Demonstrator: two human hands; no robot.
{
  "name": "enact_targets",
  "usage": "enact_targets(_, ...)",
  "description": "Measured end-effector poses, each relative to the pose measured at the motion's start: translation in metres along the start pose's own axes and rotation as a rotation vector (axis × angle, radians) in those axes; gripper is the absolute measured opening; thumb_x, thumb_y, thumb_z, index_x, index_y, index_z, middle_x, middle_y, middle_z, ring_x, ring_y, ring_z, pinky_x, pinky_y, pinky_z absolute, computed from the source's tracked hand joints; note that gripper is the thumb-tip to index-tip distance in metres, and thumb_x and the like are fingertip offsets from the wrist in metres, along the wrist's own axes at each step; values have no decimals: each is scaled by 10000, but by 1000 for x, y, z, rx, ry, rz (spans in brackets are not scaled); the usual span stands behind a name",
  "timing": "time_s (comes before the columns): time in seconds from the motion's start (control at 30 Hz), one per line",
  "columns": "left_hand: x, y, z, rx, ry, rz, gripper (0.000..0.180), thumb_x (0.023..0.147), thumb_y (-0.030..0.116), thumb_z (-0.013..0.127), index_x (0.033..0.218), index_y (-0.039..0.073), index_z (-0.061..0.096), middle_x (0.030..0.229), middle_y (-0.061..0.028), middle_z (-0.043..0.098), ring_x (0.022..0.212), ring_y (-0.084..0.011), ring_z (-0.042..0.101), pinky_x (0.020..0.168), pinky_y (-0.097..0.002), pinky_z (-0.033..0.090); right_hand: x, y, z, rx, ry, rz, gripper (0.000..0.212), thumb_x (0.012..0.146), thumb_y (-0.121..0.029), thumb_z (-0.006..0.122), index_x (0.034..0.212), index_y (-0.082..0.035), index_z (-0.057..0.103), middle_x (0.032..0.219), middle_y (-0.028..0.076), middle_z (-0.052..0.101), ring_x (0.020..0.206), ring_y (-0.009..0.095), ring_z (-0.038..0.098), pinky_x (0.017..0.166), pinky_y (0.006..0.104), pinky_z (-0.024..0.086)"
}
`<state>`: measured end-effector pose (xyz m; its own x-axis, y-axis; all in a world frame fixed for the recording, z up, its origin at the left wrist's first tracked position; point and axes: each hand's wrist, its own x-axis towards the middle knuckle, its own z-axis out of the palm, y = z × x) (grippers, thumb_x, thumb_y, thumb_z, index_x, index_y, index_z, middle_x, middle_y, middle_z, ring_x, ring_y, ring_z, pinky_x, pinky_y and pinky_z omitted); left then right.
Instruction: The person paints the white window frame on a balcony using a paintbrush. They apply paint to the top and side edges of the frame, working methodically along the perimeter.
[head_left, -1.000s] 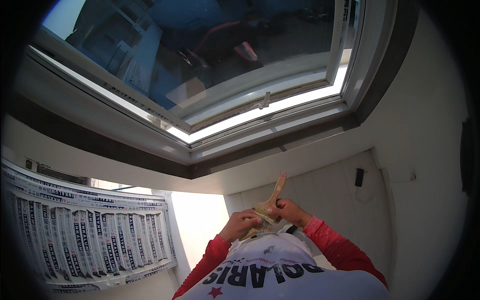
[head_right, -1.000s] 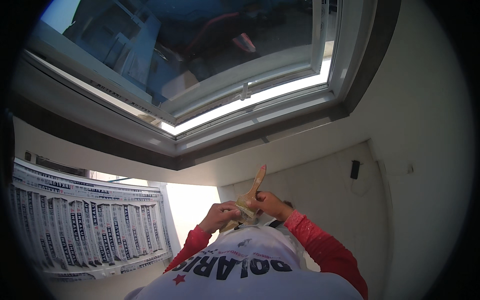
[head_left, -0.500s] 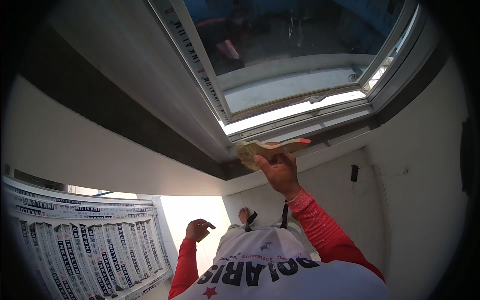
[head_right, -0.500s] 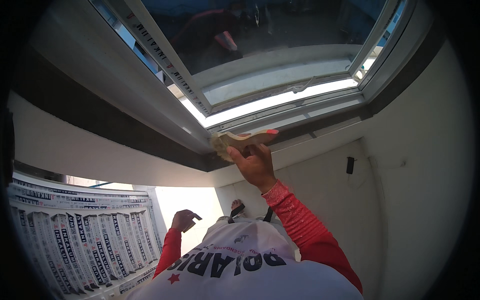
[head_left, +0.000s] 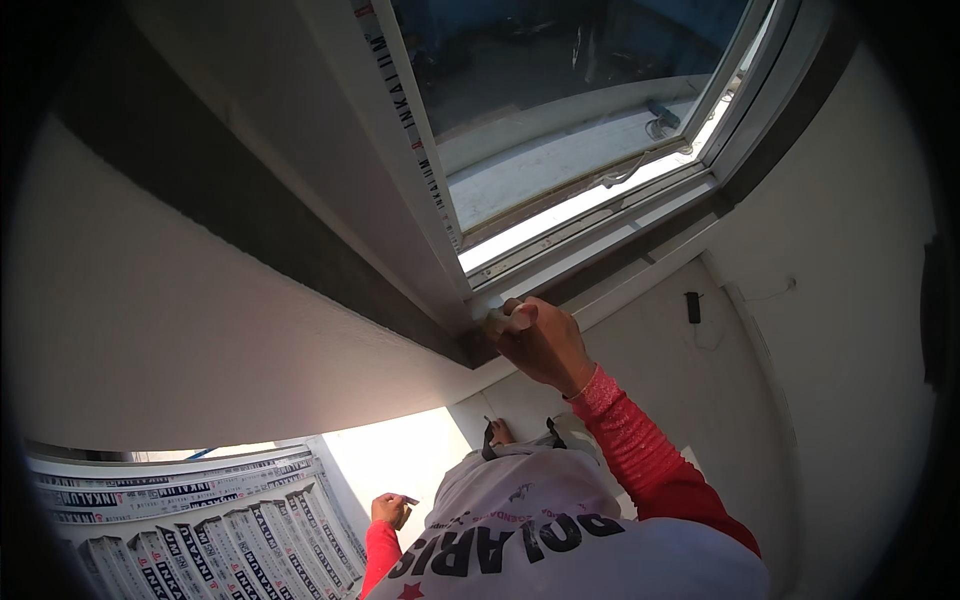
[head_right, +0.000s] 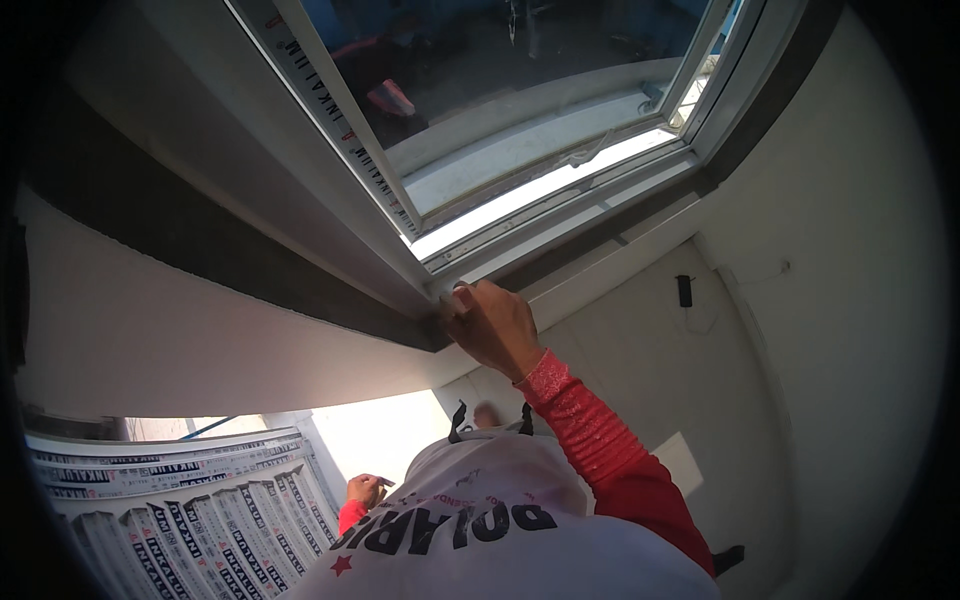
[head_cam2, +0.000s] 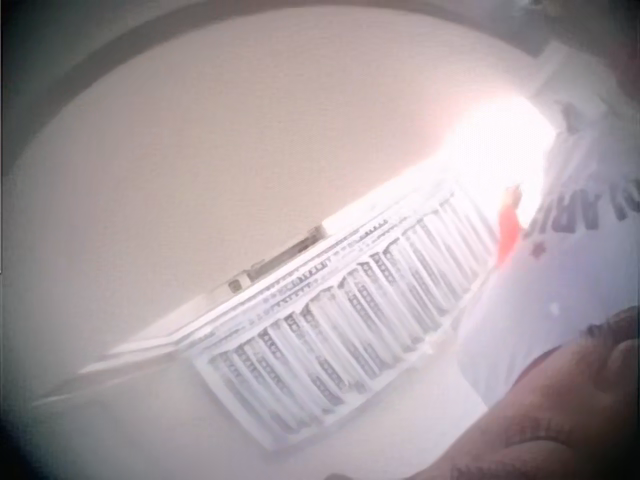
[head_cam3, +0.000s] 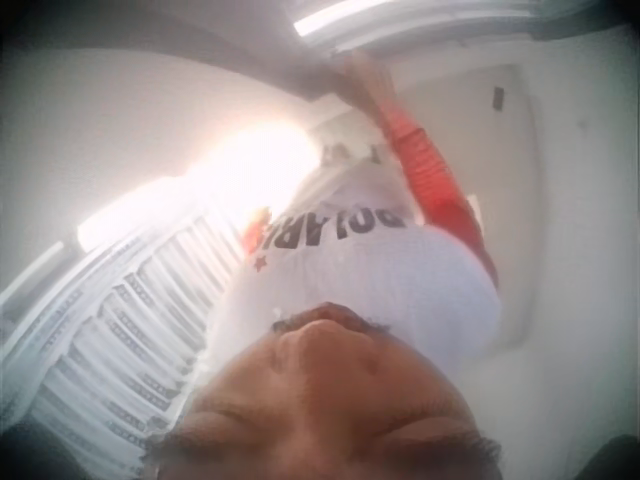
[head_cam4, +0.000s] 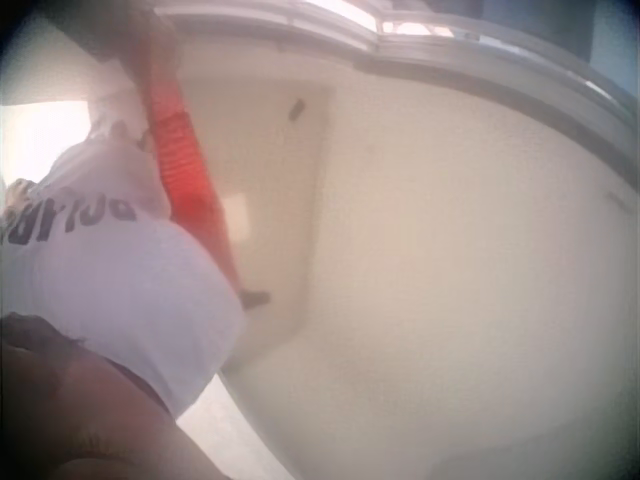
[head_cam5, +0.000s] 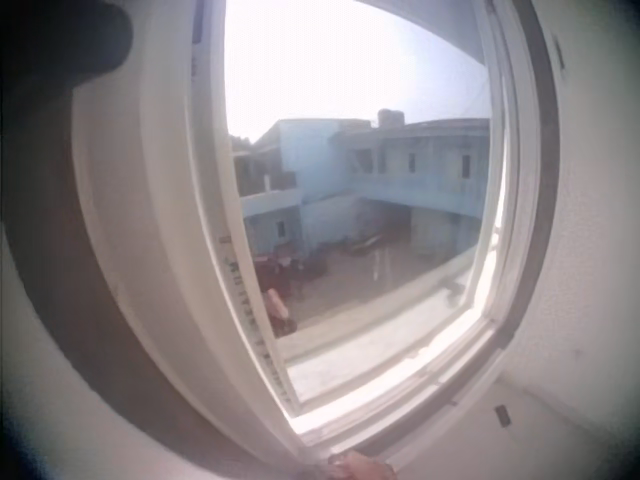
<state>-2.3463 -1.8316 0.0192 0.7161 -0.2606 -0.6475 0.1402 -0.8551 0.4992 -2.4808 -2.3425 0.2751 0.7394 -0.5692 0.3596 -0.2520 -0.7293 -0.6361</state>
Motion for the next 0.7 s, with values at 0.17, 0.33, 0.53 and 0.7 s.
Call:
enact_targets(0.17,41,44,9,-37,-10,128,220,852,228,683,820,25,760,741,-72,722,702,-156,652,692,-323,537,9,15,2,113,-57,20,147,897,-231,695,945,-92,688,803,97,623,705,266,624,631,377,494)
enact_targets(0.33,38,79,11,107,-29,160,203,828,200,662,833,21,757,750,-91,724,703,-174,664,698,-326,545,14,74,-6,136,159,267,207,856,-227,669,932,-34,663,811,130,668,702,285,641,655,391,509)
enact_targets(0.53,21,106,25,188,-53,119,247,829,214,666,908,13,786,783,-116,748,714,-201,693,701,-342,559,24,171,-153,-299,491,467,182,869,-212,626,926,-47,679,819,157,724,744,333,722,653,432,580)
enact_targets(0.7,31,100,55,176,-136,72,265,820,237,674,886,5,783,796,-126,747,710,-199,689,685,-350,559,25,58,-52,320,-39,213,279,850,-196,706,1067,-25,674,860,125,697,792,235,695,722,359,544)
